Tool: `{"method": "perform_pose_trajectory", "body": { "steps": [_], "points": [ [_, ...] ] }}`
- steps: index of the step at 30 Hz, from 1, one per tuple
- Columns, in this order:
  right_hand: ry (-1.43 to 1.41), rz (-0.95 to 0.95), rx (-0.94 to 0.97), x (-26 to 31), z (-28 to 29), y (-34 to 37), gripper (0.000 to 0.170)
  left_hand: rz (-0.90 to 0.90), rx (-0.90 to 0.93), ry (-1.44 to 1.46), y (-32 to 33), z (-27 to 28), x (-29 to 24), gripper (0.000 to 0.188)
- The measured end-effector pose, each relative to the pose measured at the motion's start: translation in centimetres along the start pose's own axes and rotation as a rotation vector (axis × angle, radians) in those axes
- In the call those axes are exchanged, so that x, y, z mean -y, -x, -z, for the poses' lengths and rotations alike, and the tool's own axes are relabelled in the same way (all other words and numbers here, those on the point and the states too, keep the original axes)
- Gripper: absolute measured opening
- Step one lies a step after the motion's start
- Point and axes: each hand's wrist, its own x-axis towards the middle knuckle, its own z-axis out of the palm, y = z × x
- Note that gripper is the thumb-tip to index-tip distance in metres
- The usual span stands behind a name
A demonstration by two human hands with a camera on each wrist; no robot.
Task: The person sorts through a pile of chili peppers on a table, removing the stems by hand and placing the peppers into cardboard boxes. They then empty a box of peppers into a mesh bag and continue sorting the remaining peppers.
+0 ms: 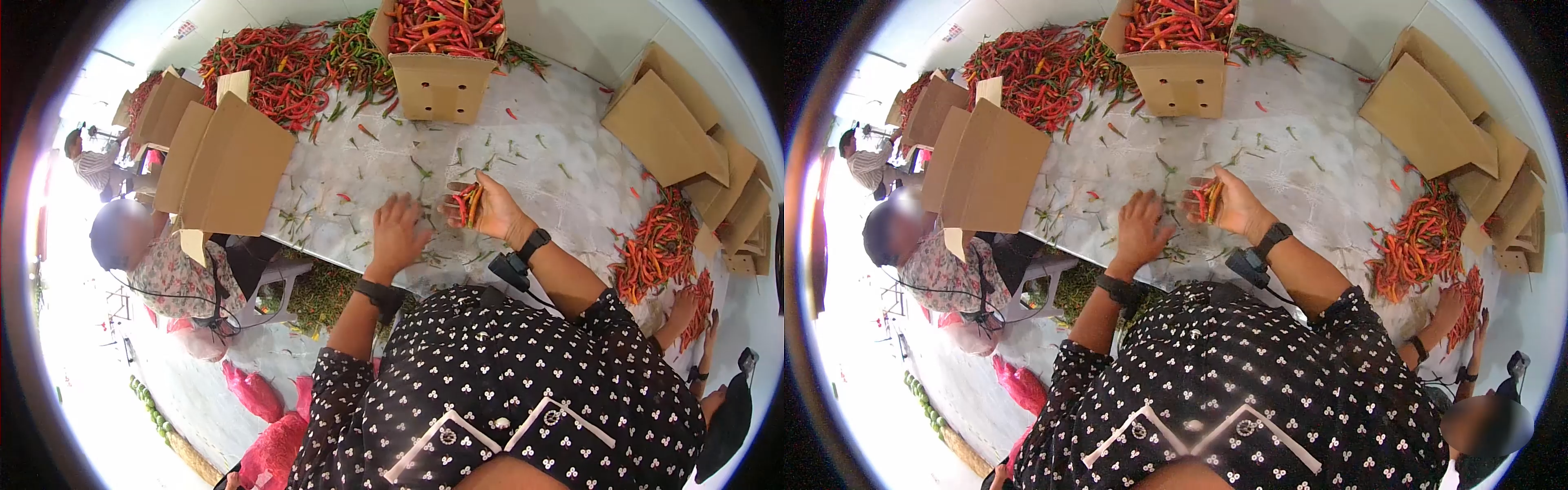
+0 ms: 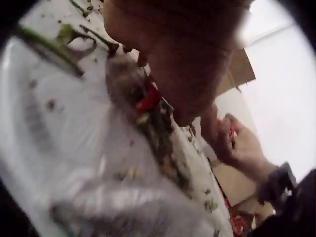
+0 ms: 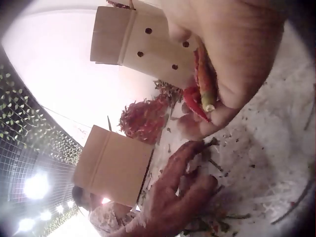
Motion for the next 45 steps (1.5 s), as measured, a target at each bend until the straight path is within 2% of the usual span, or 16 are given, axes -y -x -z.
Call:
{"method": "perform_pose_trajectory", "body": {
  "steps": [2, 4, 9, 11, 15, 17, 18, 21, 23, 26, 30, 35, 38, 41, 44, 45],
  "points": [
    [-0.052, -0.005, 0.006, 0.0, 0.0, 0.2, 0.049, -0.011, 0.055, 0.043, 0.7, -0.7, -1.3, 0.058],
    [-0.049, -0.006, -0.007, -0.1, 0.3, 0.1, 0.043, -0.227, 0.14, 0.06, 1.0, -0.7, -3.0, 0.061],
    [0.056, 0.045, -0.071, -0.5, 0.6, -0.3, 0.033, -0.405, 0.147, 0.171, 2.7, -0.6, -2.8, 0.048],
    [0.028, 0.059, -0.101, -0.1, 0.7, -0.1, 0.031, -0.347, 0.032, 0.152, 5.0, -1.4, 0.0, 0.031],
    [-0.058, 0.059, -0.07, 0.8, 2.2, -0.1, 0.031, 0.06, -0.098, 0.052, 10.1, 2.4, 3.1, 0.02],
    [-0.11, 0.071, 0.027, 1.2, 2.6, 0.0, 0.033, 0.244, -0.251, -0.113, 12.2, 4.2, 4.9, 0.015],
    [-0.112, 0.076, 0.031, 1.1, 2.3, 0.3, 0.033, 0.422, -0.152, -0.393, 12.8, 5.0, 5.5, 0.015],
    [-0.079, 0.073, 0.018, 0.9, 0.9, -0.3, 0.038, 0.523, -0.279, -0.598, 12.2, 5.7, 5.1, 0.015],
    [-0.098, 0.044, 0.064, 0.0, 0.6, -1.1, 0.038, 0.419, -0.208, -0.081, 8.2, 6.0, 3.9, 0.016],
    [-0.128, -0.039, 0.058, -1.3, -0.7, -1.7, 0.037, 0.276, -0.172, 0.325, 1.7, 5.5, -1.0, 0.014],
    [-0.079, -0.063, 0.183, -2.1, -0.7, -2.3, 0.036, 0.17, -0.076, 0.319, -2.5, 4.3, -5.5, 0.013],
    [-0.037, -0.004, 0.04, -2.8, -1.9, -2.1, 0.032, 0.122, -0.056, 0.268, -2.6, 2.2, -4.6, 0.018],
    [0.022, 0.0, 0.121, -2.7, -1.2, -2.7, 0.03, 0.113, -0.068, 0.294, -3.2, 2.1, -4.0, 0.016],
    [0.01, 0.041, 0.096, -3.3, -0.8, -4.4, 0.03, 0.092, 0.019, 0.441, -4.1, 1.8, -2.4, 0.015],
    [0.027, 0.091, -0.04, -2.8, -3.7, -3.4, 0.03, 0.056, -0.062, 0.595, -4.9, 2.2, -0.7, 0.013],
    [0.032, 0.104, -0.055, -2.6, -4.3, -3.2, 0.03, 0.245, 0.06, 0.82, -5.2, 3.4, 0.0, 0.014]
  ]
}}
